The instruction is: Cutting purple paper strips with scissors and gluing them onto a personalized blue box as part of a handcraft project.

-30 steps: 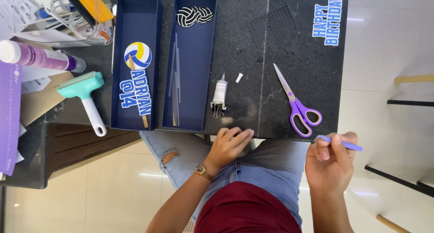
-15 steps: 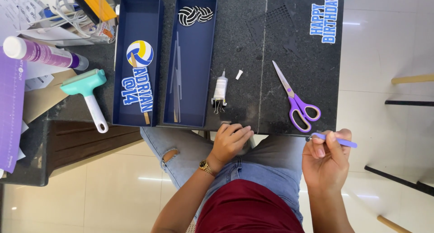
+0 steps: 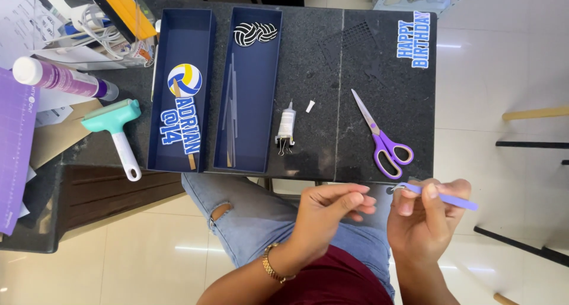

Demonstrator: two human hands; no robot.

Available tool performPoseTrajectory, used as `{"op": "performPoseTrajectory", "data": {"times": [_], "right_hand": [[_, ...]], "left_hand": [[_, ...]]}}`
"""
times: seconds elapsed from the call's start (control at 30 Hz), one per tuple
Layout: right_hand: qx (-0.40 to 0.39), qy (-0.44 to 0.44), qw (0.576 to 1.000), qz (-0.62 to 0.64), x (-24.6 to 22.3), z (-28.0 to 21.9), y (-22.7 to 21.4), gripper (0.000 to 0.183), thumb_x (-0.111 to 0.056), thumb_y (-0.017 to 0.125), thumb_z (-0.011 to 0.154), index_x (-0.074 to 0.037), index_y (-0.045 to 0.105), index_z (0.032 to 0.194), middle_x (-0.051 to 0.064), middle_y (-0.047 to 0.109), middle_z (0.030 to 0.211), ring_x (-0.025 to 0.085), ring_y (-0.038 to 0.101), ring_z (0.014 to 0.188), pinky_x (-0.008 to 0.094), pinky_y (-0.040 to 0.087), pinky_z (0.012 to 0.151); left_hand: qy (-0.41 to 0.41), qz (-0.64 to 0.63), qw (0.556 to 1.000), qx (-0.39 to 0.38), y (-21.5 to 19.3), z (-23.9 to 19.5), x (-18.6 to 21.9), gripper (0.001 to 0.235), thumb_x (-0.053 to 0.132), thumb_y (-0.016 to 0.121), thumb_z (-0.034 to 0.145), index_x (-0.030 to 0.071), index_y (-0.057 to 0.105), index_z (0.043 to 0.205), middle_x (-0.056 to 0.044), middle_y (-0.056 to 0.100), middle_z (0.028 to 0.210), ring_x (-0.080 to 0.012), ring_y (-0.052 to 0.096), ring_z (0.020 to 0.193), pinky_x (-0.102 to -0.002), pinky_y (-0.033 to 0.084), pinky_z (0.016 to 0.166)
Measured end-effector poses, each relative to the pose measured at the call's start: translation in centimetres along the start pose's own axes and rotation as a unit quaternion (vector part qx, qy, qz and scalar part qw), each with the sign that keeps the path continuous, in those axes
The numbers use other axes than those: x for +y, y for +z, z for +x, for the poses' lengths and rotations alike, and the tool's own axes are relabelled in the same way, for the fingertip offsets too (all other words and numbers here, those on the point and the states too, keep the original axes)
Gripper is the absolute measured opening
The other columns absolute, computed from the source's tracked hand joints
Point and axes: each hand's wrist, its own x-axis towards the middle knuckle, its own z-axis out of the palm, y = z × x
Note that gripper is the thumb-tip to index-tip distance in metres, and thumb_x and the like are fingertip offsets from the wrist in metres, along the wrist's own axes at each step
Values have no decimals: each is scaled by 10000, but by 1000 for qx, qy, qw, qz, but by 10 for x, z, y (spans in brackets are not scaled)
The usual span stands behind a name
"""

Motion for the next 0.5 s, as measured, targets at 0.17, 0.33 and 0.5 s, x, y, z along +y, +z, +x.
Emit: {"op": "performPoseTrajectory", "data": {"times": [0.17,0.33,0.5], "right_hand": [[-38,-31,999,19,-20,-13,20,147,-99,512,1111,-242,522,1076,-1,549,751,130,522,651,397,524,803],[-71,-87,992,56,-33,-33,30,141,-98,475,1182,-227,531,1201,24,669,928,168,566,760,526,596,952],[-22,-193,980,-39,-33,-46,42,112,-159,493,1173,-255,436,1190,-29,592,886,133,562,731,463,634,855]], "left_hand": [[81,-38,996,-26,22,-13,9,153,38,771,887,-14,725,1023,-216,778,888,-298,788,781,-278,621,621],[188,-70,979,-31,38,-23,17,110,2,807,859,-44,728,920,-209,751,820,-281,778,771,-269,642,652],[261,-50,963,-43,46,-32,26,105,-28,791,868,-53,738,956,-206,759,872,-253,776,825,-298,666,800]]}}
